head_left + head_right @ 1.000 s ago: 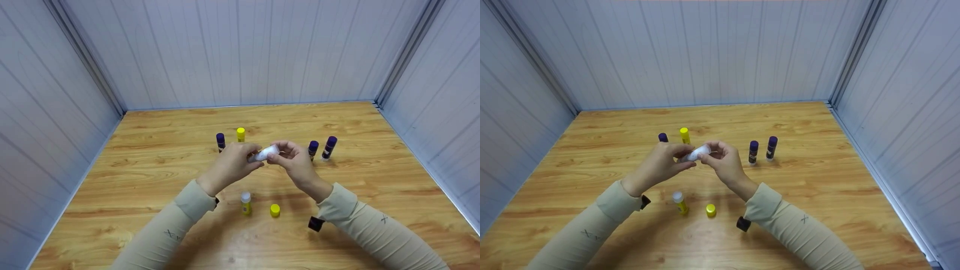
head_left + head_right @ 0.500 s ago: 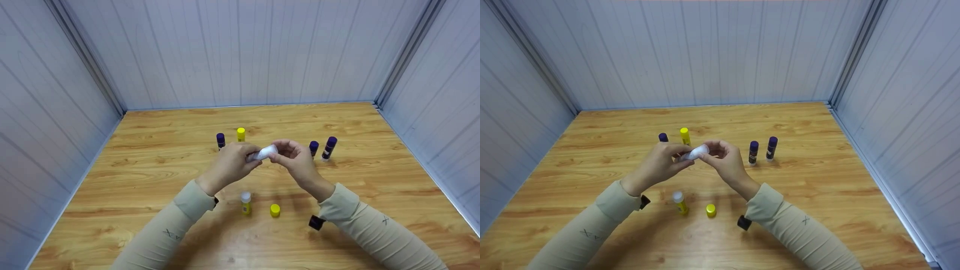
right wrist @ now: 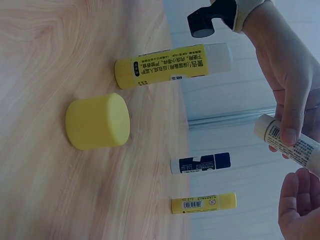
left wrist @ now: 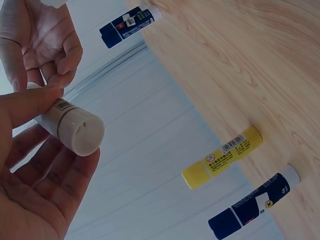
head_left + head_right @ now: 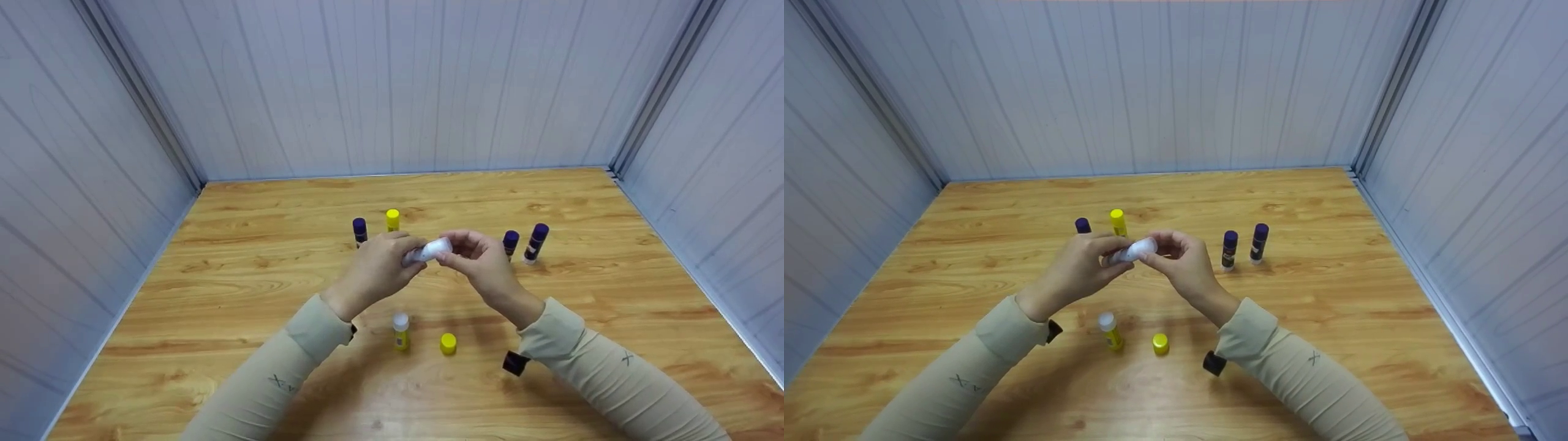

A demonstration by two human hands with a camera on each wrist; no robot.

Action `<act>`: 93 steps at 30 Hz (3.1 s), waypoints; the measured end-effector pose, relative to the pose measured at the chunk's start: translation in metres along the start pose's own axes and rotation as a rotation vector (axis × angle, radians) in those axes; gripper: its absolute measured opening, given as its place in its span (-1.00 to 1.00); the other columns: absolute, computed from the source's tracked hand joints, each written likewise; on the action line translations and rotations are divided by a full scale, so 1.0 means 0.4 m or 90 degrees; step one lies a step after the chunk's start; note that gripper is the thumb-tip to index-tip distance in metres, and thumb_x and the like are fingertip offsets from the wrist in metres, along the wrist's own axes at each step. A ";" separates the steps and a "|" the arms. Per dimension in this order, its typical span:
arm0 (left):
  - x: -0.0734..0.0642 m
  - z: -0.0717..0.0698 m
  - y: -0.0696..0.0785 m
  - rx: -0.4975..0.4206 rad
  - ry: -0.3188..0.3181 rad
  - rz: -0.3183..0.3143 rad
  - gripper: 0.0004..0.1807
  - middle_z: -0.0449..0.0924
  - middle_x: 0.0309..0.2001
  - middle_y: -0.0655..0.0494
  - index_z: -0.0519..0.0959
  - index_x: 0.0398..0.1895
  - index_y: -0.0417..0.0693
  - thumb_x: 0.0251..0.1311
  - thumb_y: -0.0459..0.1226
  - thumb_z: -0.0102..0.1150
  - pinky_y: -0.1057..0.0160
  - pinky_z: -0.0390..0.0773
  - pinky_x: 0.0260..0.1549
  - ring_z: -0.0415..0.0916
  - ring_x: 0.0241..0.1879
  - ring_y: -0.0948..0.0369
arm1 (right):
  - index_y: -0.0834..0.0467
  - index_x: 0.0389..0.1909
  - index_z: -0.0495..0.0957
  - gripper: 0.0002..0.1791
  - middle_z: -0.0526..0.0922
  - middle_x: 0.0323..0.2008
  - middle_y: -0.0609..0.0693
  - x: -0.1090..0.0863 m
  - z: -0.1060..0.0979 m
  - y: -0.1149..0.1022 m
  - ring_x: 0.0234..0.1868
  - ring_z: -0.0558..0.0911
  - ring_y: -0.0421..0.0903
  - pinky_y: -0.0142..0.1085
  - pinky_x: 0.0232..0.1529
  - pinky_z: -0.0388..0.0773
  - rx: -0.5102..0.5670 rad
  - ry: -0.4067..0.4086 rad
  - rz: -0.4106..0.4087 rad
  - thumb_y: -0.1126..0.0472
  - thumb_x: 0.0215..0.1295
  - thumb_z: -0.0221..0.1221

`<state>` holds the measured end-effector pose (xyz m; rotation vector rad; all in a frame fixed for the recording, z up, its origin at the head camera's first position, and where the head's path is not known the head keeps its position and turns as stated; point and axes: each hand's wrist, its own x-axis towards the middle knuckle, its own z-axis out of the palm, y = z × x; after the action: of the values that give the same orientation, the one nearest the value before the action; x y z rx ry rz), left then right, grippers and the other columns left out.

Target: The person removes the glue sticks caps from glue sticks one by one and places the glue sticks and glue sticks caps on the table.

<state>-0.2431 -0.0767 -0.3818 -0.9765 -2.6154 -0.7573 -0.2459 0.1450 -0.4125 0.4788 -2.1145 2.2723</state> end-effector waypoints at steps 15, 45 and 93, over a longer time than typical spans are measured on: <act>-0.007 -0.010 -0.008 -0.008 -0.006 0.025 -0.70 0.77 -0.05 -0.11 0.76 0.15 -0.19 0.48 -0.23 0.40 0.03 0.79 -0.15 0.73 -0.19 0.03 | 0.48 0.11 0.62 -0.73 0.75 -0.11 0.00 -0.001 -0.010 -0.012 -0.13 0.73 -0.14 -0.35 -0.04 0.78 0.000 0.009 -0.020 0.52 0.44 0.29; -0.040 -0.020 -0.089 -0.211 0.011 -0.111 -0.73 0.82 0.02 -0.09 0.76 0.08 -0.22 0.35 -0.38 0.48 0.04 0.81 0.03 0.79 -0.06 0.08 | 0.32 0.02 0.74 -0.69 0.79 -0.11 0.20 -0.006 -0.069 0.001 -0.13 0.72 -0.13 -0.40 -0.10 0.70 -0.311 -0.122 -0.067 0.38 0.28 0.51; -0.095 0.040 -0.134 -0.325 -0.074 -0.209 -0.74 0.76 -0.08 0.03 0.70 0.02 -0.11 0.32 -0.37 0.51 0.05 0.77 0.09 0.69 -0.07 0.16 | 0.14 -0.13 0.80 -0.82 0.77 -0.28 -0.08 -0.010 -0.069 0.110 -0.26 0.64 -0.23 -0.33 -0.19 0.66 -0.570 -0.389 0.059 0.37 0.26 0.47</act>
<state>-0.2511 -0.1228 -0.4307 -0.7187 -2.7779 -1.5477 -0.2570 0.1685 -0.4577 1.0915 -3.1317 1.0121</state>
